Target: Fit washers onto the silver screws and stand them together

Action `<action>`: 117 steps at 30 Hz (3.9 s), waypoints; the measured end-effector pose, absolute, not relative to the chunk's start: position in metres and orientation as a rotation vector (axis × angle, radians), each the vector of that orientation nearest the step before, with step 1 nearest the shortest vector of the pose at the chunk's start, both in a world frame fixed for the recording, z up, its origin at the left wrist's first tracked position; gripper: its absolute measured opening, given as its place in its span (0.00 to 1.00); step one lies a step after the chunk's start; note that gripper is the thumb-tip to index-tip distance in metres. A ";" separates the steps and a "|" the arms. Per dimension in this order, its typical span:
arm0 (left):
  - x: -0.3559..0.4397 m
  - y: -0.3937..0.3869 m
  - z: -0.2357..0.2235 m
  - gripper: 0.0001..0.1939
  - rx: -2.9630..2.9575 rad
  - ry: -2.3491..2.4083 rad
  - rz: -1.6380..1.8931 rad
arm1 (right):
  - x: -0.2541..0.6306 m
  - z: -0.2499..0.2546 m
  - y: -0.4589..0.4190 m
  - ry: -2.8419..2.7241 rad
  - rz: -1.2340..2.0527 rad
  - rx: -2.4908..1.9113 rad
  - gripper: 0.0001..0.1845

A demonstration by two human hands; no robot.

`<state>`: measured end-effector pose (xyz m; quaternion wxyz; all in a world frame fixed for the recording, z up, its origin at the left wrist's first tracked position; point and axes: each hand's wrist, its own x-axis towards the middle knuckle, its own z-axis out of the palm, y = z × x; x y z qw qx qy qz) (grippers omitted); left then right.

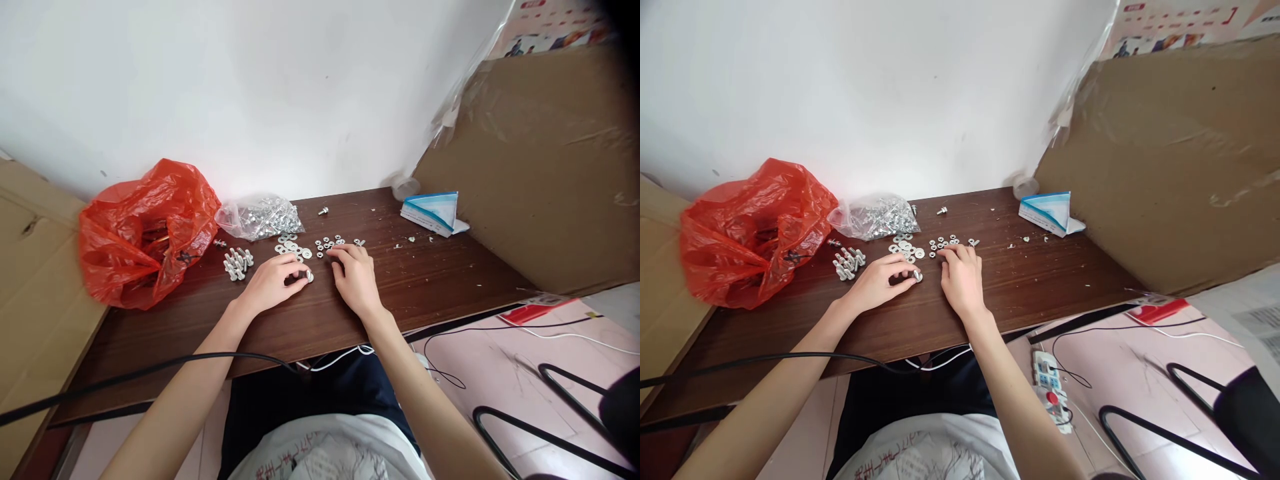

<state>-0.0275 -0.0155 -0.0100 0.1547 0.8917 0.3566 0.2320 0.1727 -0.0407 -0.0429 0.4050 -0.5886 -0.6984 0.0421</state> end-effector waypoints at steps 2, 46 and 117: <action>-0.027 -0.015 -0.010 0.09 2.558 1.017 0.666 | 0.171 -0.040 -0.042 -1.876 0.145 -1.406 0.17; -0.028 -0.012 -0.014 0.09 2.585 0.986 0.690 | 0.155 -0.025 -0.056 -1.871 0.401 -0.940 0.09; -0.018 -0.023 -0.015 0.14 2.657 1.158 0.522 | 0.172 -0.021 -0.034 -2.320 -0.024 -1.104 0.12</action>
